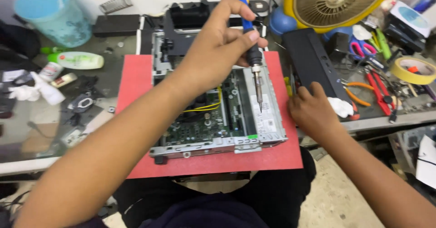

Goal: The person uses a soldering iron to work on the motherboard of a disassembled electronic device, likely a DVD player, resting on their lap. They manipulate the board with their hands and use a soldering iron to apply heat to specific components.

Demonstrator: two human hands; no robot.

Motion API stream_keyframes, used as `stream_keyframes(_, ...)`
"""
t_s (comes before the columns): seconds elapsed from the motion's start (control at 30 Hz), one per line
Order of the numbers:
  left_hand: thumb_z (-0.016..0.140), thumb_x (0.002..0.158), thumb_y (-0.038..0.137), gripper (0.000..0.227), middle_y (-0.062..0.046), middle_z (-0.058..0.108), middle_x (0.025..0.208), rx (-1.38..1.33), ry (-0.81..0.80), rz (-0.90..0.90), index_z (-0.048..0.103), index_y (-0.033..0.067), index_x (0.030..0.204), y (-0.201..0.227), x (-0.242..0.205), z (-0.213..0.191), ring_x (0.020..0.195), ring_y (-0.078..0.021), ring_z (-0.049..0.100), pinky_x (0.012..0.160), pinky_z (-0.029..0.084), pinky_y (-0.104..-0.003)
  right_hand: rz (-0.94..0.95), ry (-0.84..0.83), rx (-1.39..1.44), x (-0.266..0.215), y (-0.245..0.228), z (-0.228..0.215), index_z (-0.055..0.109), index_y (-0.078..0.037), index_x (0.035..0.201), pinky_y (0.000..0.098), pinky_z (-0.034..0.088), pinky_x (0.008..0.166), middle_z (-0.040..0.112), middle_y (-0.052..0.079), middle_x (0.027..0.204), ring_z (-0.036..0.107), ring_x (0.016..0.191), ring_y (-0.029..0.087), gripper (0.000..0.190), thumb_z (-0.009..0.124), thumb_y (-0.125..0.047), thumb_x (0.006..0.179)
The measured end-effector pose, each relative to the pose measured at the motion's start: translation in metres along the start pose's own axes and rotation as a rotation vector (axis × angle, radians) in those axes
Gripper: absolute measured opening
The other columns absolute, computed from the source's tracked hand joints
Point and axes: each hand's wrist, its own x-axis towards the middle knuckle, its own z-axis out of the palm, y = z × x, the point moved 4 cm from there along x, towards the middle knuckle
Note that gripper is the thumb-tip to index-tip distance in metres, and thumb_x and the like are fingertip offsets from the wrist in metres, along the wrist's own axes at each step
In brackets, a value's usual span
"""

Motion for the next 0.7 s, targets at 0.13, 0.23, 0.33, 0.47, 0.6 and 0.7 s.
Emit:
stream_keyframes(0.13, 0.053, 0.102, 0.015, 0.010, -0.010, 0.082, 0.101, -0.070, -0.010, -0.016, 0.048, 0.0209, 0.107, -0.003, -0.005, -0.006, 0.083, -0.0128, 0.075, 0.072, 0.064, -0.028, -0.063, 0.053, 0.039, 0.003, 0.004, 0.009, 0.063, -0.015, 0.069, 0.0437, 0.047, 0.082, 0.061, 0.001, 0.060, 0.053, 0.074, 0.026, 0.019, 0.069, -0.001, 0.081)
stream_keyframes(0.23, 0.053, 0.102, 0.017, 0.004, -0.010, 0.081, 0.102, -0.120, -0.025, -0.040, 0.052, 0.0193, 0.106, -0.009, -0.006, -0.003, 0.083, -0.0129, 0.075, 0.075, 0.063, -0.029, -0.102, 0.084, 0.044, 0.000, 0.011, 0.003, 0.064, -0.015, 0.071, 0.0432, 0.049, 0.085, 0.061, 0.001, 0.063, 0.054, 0.073, 0.025, 0.019, 0.072, 0.000, 0.081)
stream_keyframes(0.33, 0.053, 0.102, 0.018, 0.004, -0.008, 0.081, 0.103, -0.091, -0.018, -0.072, 0.056, 0.0190, 0.104, -0.012, -0.007, -0.004, 0.082, -0.0117, 0.074, 0.075, 0.063, -0.028, -0.131, 0.084, 0.047, -0.001, 0.013, 0.005, 0.068, -0.016, 0.080, 0.0467, 0.051, 0.091, 0.065, 0.001, 0.076, 0.058, 0.079, 0.024, 0.014, 0.073, -0.003, 0.079)
stream_keyframes(0.47, 0.054, 0.101, 0.017, 0.004, -0.008, 0.081, 0.103, -0.090, -0.020, -0.079, 0.058, 0.0182, 0.103, -0.016, -0.005, -0.003, 0.081, -0.0109, 0.072, 0.074, 0.063, -0.028, -0.207, 0.142, 0.085, 0.001, 0.016, -0.001, 0.070, -0.019, 0.082, 0.0466, 0.052, 0.087, 0.059, 0.002, 0.091, 0.056, 0.081, 0.024, 0.014, 0.069, -0.005, 0.084)
stream_keyframes(0.6, 0.055, 0.101, 0.019, 0.003, -0.008, 0.081, 0.103, -0.093, -0.014, -0.083, 0.058, 0.0190, 0.103, -0.016, -0.004, -0.003, 0.082, -0.0112, 0.073, 0.075, 0.064, -0.028, -0.231, 0.153, 0.163, -0.006, 0.024, -0.005, 0.068, -0.016, 0.089, 0.0478, 0.051, 0.091, 0.059, 0.004, 0.101, 0.058, 0.089, 0.025, 0.011, 0.066, -0.005, 0.088)
stream_keyframes(0.7, 0.054, 0.102, 0.017, 0.004, -0.009, 0.080, 0.101, -0.123, -0.014, -0.081, 0.058, 0.0182, 0.103, -0.018, -0.003, -0.002, 0.083, -0.0120, 0.073, 0.075, 0.064, -0.028, -0.307, 0.099, 0.100, -0.013, 0.020, -0.004, 0.070, -0.017, 0.103, 0.0498, 0.052, 0.091, 0.061, 0.007, 0.119, 0.059, 0.097, 0.026, 0.019, 0.070, -0.010, 0.085)
